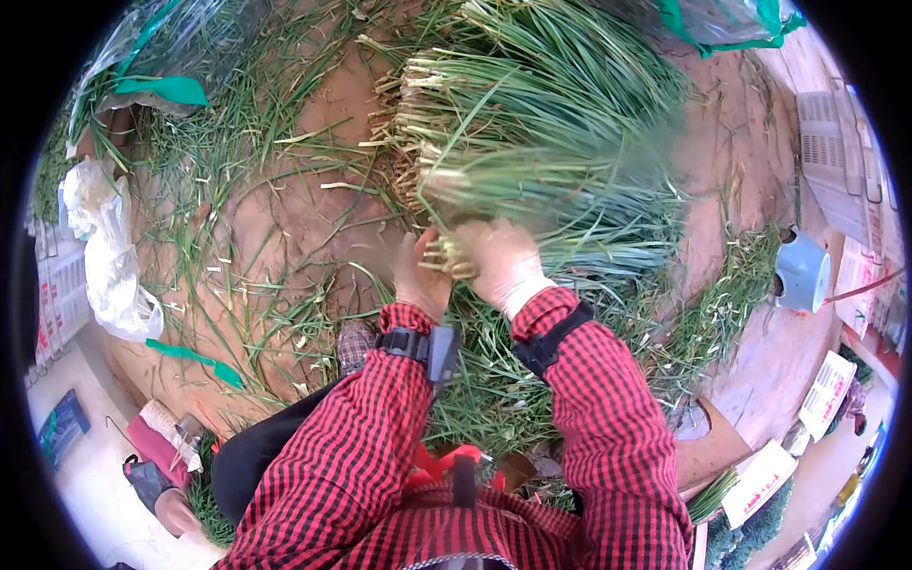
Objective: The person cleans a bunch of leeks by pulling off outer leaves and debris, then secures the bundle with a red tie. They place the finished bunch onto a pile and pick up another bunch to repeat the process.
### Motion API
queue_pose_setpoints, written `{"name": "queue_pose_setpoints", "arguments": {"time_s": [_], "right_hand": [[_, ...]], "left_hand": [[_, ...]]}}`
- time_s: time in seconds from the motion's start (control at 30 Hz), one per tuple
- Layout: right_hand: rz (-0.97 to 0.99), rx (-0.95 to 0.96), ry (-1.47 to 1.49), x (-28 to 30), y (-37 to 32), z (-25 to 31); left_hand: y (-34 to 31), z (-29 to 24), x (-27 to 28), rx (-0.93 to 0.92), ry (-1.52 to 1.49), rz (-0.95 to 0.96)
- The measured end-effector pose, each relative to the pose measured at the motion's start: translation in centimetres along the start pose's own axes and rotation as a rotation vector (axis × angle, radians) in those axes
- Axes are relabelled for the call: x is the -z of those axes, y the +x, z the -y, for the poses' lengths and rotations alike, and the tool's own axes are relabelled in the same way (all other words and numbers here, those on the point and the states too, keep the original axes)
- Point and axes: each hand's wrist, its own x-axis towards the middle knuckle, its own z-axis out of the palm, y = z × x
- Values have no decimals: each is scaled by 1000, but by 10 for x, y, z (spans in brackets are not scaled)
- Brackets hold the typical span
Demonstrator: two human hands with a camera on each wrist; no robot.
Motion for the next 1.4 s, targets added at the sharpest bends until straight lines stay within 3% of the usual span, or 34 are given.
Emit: {"name": "queue_pose_setpoints", "arguments": {"time_s": [0.03,0.07,0.13,0.23,0.33,0.37,0.4,0.47,0.5,0.6,0.7,0.77,0.8,0.93,0.97,1.1,1.13,1.2,1.23,1.27,1.3,1.33,1.37,1.4], "right_hand": [[-41,11,29,-18,-5,-1],[-205,66,-54,-35,-9,-1],[-290,20,-49,-40,-10,5],[-293,-105,-22,-19,-8,6],[-205,-259,319,26,-10,-3],[-362,-212,411,21,-13,-16],[-292,-300,531,31,-16,-24],[-494,-197,1412,35,-24,-34],[-461,-210,1378,38,-30,-47],[-501,-186,1575,40,-35,-67],[-494,-175,1475,49,-44,-74],[-519,-158,1397,59,-54,-76],[-533,-127,1329,71,-63,-74],[-618,-53,1143,124,-119,-74],[-620,-51,973,149,-140,-71],[-933,238,1242,212,-234,-67],[-1015,234,1103,231,-248,-44],[-1085,-58,937,250,-276,-37],[-1103,-106,935,252,-281,-36],[-1102,-109,899,254,-283,-25],[-1057,-136,893,256,-286,-12],[-1009,-165,892,258,-288,3],[-946,-208,916,260,-286,20],[-878,-251,940,260,-288,32]], "left_hand": [[-4,3,-13,-39,84,-181],[-12,9,-22,-92,194,-216],[-33,20,-48,-295,444,-220],[-44,30,-68,-394,390,-243],[-56,11,-95,-453,409,-153],[-54,5,-97,-491,467,-112],[-53,0,-103,-498,463,-62],[-48,-11,-118,-507,454,38],[-44,-15,-118,-428,466,222],[-48,-7,-149,-395,499,345],[-36,-10,-148,-250,365,496],[13,-17,-109,-265,527,556],[-1,-25,-124,-259,639,437],[26,-20,-111,-301,654,404],[35,-15,-107,-313,644,406],[62,2,-94,-383,627,387],[45,1,-109,-413,630,336],[-14,-10,-143,-405,736,97],[-22,-2,-150,-563,602,211],[-60,1,-176,-629,700,322],[-99,3,-203,-700,850,594],[-126,20,-213,-1139,1173,834],[-185,30,-229,-953,1152,1042],[-216,60,-232,-683,855,1184]]}}
